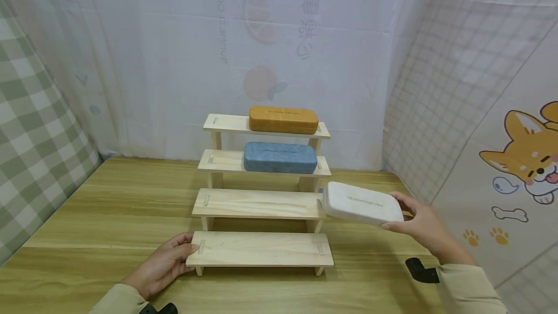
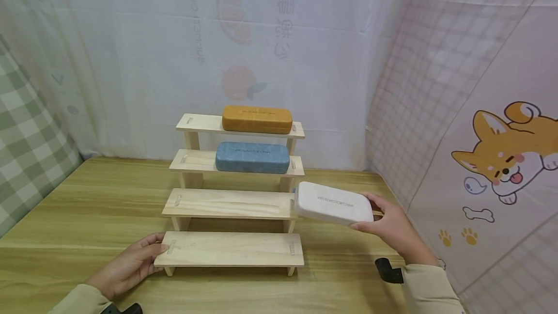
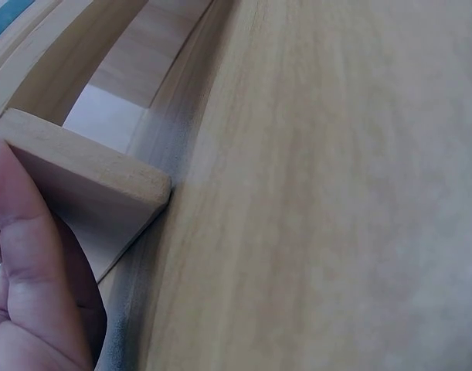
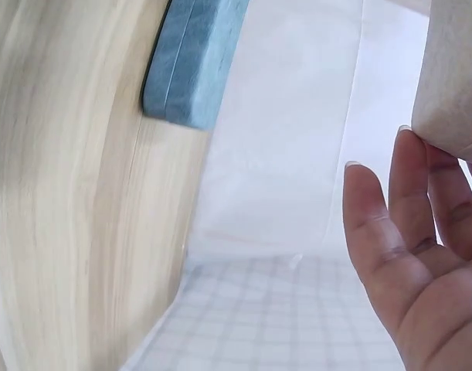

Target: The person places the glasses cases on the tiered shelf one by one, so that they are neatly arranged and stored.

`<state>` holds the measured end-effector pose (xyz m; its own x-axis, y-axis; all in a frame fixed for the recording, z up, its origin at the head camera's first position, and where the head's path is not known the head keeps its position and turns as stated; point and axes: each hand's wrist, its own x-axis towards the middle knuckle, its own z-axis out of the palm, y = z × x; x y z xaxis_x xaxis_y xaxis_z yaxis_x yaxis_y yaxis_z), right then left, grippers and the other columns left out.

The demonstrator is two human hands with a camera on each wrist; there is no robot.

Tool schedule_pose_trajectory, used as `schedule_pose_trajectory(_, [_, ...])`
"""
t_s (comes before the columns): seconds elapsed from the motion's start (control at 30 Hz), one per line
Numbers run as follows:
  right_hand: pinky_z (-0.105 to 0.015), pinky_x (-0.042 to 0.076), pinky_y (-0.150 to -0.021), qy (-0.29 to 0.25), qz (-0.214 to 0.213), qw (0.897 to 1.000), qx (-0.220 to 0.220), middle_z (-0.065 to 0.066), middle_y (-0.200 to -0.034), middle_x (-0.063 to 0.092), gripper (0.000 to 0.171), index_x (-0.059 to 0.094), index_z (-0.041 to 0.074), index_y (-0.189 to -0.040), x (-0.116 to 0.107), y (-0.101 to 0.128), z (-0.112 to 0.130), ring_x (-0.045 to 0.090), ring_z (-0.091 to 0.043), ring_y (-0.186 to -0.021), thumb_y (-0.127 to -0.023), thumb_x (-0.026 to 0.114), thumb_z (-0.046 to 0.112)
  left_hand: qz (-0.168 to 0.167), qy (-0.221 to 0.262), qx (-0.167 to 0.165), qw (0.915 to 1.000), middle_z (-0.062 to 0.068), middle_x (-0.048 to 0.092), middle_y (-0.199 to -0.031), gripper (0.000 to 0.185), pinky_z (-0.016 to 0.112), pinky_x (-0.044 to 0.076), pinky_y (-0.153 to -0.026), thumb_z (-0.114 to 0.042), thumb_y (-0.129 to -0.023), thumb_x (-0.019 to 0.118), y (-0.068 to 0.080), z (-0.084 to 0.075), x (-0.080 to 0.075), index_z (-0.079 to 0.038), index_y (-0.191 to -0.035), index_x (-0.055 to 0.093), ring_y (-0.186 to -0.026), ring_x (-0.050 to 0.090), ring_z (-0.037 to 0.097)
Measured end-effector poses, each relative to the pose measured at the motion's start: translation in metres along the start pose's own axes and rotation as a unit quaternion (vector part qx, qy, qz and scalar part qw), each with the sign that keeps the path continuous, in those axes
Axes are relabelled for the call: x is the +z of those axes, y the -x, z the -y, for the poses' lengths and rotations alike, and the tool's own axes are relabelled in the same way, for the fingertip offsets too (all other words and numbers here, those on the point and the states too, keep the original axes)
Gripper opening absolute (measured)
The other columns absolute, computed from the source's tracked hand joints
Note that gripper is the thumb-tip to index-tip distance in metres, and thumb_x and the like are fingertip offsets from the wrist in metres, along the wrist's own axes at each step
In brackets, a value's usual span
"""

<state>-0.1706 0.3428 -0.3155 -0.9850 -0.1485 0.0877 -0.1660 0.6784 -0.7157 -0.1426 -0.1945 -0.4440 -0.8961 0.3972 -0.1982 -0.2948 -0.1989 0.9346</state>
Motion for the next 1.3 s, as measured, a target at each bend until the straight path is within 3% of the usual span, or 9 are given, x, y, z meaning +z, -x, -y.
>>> schedule_pose_trajectory(0.13, [-0.028, 0.055, -0.072, -0.021, 0.007, 1.0, -0.014, -0.026, -0.131, 0.048, 0.082, 0.036, -0.002, -0.145, 0.007, -0.001, 0.008, 0.06, -0.028, -0.104, -0.079, 0.081, 0.016, -0.006, -0.007, -0.003, 1.0, 0.001, 0.058, -0.111, 0.066, 0.027, 0.05, -0.077, -0.016, -0.099, 0.051, 0.0, 0.0, 0.001, 0.013, -0.145, 0.013, -0.095, 0.06, 0.011])
schedule_pose_trajectory(0.4, [-0.028, 0.055, -0.071, -0.055, 0.02, 0.998, -0.027, -0.027, -0.128, 0.049, 0.083, 0.038, -0.006, -0.142, 0.025, -0.011, 0.024, 0.062, -0.034, -0.103, -0.075, 0.083, 0.012, -0.005, -0.008, -0.003, 1.0, 0.001, 0.058, -0.111, 0.063, 0.028, 0.05, -0.077, -0.016, -0.1, 0.05, 0.0, 0.0, 0.001, 0.012, -0.145, 0.015, -0.095, 0.061, 0.011])
schedule_pose_trajectory(0.67, [-0.027, 0.055, -0.07, -0.04, 0.013, 0.998, -0.037, -0.026, -0.125, 0.053, 0.082, 0.043, -0.006, -0.139, 0.045, -0.021, 0.041, 0.062, -0.033, -0.099, -0.071, 0.086, 0.013, -0.004, -0.001, 0.001, 1.0, 0.001, 0.059, -0.109, 0.054, 0.028, 0.051, -0.076, -0.014, -0.1, 0.048, 0.0, 0.002, 0.001, 0.01, -0.142, 0.022, -0.093, 0.061, 0.011])
schedule_pose_trajectory(0.93, [-0.028, 0.054, -0.071, -0.018, 0.017, 0.999, -0.033, -0.024, -0.125, 0.054, 0.087, 0.042, -0.006, -0.14, 0.061, -0.029, 0.061, 0.061, -0.031, -0.098, -0.071, 0.087, 0.021, -0.008, -0.001, -0.004, 1.0, 0.001, 0.058, -0.11, 0.057, 0.027, 0.051, -0.076, -0.015, -0.1, 0.049, 0.0, 0.001, 0.002, 0.009, -0.143, 0.021, -0.093, 0.061, 0.011])
schedule_pose_trajectory(1.3, [-0.039, 0.054, -0.08, 0.014, 0.013, 0.999, -0.051, -0.02, -0.12, 0.057, 0.083, 0.048, -0.003, -0.137, 0.08, -0.038, 0.077, 0.06, -0.032, -0.099, -0.07, 0.088, 0.026, -0.005, -0.007, -0.004, 1.0, 0.002, 0.058, -0.112, 0.059, 0.028, 0.05, -0.076, -0.016, -0.1, 0.049, 0.0, 0.001, 0.002, 0.01, -0.144, 0.018, -0.095, 0.06, 0.011])
